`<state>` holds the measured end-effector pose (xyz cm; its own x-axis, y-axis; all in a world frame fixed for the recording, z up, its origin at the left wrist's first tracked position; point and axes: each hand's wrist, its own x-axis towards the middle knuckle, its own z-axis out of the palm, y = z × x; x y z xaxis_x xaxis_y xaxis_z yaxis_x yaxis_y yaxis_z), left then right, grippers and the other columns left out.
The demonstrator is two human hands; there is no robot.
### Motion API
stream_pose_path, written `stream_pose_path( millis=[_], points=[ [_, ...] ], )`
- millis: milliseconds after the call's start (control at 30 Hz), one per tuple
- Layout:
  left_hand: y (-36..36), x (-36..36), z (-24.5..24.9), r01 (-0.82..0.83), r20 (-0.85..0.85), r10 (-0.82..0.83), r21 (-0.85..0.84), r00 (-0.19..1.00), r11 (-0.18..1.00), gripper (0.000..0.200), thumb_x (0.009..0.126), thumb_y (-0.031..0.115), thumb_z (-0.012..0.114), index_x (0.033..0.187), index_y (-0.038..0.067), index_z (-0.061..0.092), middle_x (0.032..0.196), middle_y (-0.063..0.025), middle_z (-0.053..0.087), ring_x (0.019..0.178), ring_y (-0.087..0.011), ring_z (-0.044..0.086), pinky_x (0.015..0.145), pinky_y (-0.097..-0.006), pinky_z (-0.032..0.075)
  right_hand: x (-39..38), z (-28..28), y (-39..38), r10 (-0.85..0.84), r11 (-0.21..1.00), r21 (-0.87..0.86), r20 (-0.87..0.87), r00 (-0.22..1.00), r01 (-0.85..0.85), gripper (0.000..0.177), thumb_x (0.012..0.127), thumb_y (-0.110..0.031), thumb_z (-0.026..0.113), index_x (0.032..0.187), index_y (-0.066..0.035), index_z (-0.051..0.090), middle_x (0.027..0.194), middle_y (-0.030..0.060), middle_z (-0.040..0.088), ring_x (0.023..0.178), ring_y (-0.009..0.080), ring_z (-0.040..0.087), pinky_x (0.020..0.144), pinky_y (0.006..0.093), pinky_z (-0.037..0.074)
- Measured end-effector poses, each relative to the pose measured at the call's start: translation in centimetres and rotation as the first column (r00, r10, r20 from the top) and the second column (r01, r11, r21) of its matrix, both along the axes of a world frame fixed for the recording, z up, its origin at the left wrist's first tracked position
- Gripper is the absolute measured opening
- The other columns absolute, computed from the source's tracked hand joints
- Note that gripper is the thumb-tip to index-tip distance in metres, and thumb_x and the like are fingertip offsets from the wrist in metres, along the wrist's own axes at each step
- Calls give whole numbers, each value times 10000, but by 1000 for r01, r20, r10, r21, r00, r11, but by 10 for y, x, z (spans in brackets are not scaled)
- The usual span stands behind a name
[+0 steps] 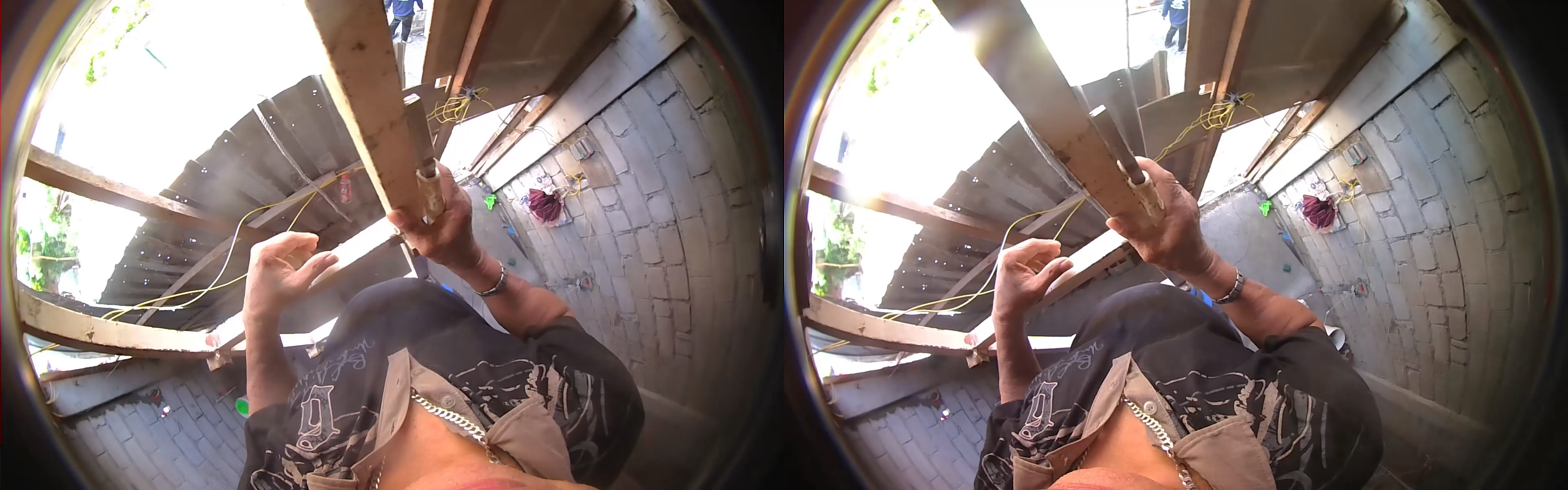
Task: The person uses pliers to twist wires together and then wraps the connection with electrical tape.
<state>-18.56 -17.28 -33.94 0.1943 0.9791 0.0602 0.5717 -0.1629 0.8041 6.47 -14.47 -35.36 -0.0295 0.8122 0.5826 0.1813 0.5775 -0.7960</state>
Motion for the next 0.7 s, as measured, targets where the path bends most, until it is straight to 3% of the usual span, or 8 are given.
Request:
stream_pose_path(
  millis=[33,167,300,367,467,700],
  points=[
    [0,0,1,-25,17,27,-91,999,996,370,674,263,827,857,-17,670,748,-99,671,701,-163,654,649,-256,504,1,-1,1,-6,1000,2,3,1000,6,504,780,-207,732,1156,21,485,929,97,611,806,172,597,710,308,492],
    [-1,1,5,-19,39,25,-146,999,989,292,693,229,811,781,-14,673,665,-69,656,606,-94,587,561,-233,448,3,-2,3,4,1000,6,68,998,-5,575,771,-232,743,1199,30,462,928,97,615,797,162,600,707,303,496],
    [-1,-3,-1,-10,105,23,-127,994,992,282,696,223,810,757,-13,668,647,-58,645,587,-75,554,547,-222,428,3,-2,3,-2,1000,-11,86,996,3,637,770,-274,743,1227,49,438,936,117,619,822,190,618,723,315,499],
    [-1,-5,-4,-1,128,18,-130,992,992,255,704,191,805,773,-11,666,656,-36,639,593,-63,546,550,-214,427,2,-7,5,-59,996,76,140,988,48,644,764,-295,744,1211,52,438,922,131,617,802,229,625,716,337,496],
    [-6,-3,4,-1,279,61,-211,958,978,210,728,116,781,836,-21,663,692,-11,628,644,-47,564,585,-201,445,1,-5,4,-74,996,68,127,989,66,633,756,-301,748,1187,49,444,908,140,613,774,264,623,696,354,490],
    [-9,-1,5,53,237,-19,-136,971,989,247,708,146,791,841,-20,663,712,-26,632,646,-71,579,596,-215,458,0,-10,4,-79,995,61,68,995,75,510,750,-238,738,1115,24,497,840,116,621,721,244,623,655,338,493]
  ],
)
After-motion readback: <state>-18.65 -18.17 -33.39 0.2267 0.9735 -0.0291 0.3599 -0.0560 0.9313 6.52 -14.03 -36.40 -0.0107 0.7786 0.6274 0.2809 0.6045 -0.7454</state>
